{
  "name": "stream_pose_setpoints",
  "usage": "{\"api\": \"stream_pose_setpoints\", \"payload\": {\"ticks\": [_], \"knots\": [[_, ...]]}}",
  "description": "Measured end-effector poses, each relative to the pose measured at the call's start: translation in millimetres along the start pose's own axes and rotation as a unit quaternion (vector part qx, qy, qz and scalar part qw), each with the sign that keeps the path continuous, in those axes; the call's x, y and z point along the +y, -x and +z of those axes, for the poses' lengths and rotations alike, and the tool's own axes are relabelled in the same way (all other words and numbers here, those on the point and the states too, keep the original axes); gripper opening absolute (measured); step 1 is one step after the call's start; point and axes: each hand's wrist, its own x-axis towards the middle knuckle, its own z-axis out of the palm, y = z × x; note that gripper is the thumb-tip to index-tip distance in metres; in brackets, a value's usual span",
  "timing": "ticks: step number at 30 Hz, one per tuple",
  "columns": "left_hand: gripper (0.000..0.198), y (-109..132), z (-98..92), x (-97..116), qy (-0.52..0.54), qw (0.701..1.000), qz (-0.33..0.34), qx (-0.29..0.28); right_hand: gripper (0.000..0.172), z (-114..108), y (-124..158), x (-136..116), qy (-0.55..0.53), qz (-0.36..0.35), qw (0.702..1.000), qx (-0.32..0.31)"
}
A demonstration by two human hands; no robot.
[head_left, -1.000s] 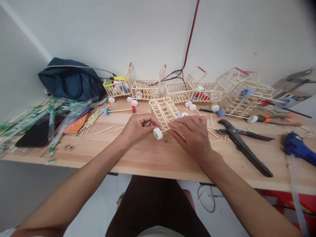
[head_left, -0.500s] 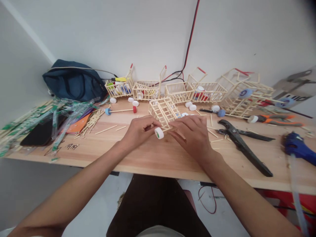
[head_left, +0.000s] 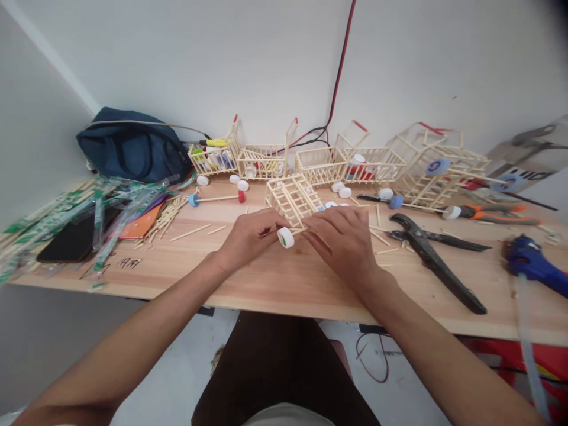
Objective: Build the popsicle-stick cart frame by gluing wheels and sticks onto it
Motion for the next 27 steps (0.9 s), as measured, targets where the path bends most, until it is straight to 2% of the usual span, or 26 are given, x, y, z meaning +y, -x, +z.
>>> {"api": "stream_pose_setpoints", "payload": {"ticks": [5,9,12,15,19,22,25,27], "knots": [[0.01,0.4,0.3,-1.3,0.0,1.0,-0.003,0.008,0.007,0.0,0.3,0.2,0.003,0.003,1.0,-0.002],[0.01,2.9,-9.9,-1.5,-0.026,0.999,-0.022,0.0,0.006,0.1,0.4,0.8,-0.001,0.0,1.0,0.001],[0.014,12.0,-26.2,-1.0,-0.054,0.997,-0.057,0.003,0.006,-0.1,0.2,0.9,-0.009,0.001,1.0,0.001],[0.018,28.5,-49.4,-3.8,-0.087,0.987,-0.129,0.028,0.005,-0.5,0.2,0.8,-0.015,0.005,1.0,0.001],[0.018,56.6,-86.0,-21.4,-0.184,0.957,-0.196,0.105,0.009,-0.7,1.7,1.8,-0.019,0.013,1.0,-0.003],[0.013,77.2,-109.6,-40.3,-0.277,0.917,-0.251,0.141,0.014,-0.8,3.6,3.4,-0.022,0.019,1.0,-0.002],[0.016,92.6,-121.8,-53.2,-0.308,0.896,-0.283,0.145,0.014,-1.0,5.7,5.4,-0.02,0.02,1.0,-0.001],[0.017,97.4,-121.8,-55.0,-0.297,0.899,-0.283,0.154,0.014,-1.1,6.9,6.9,-0.019,0.021,1.0,-0.002]]}}
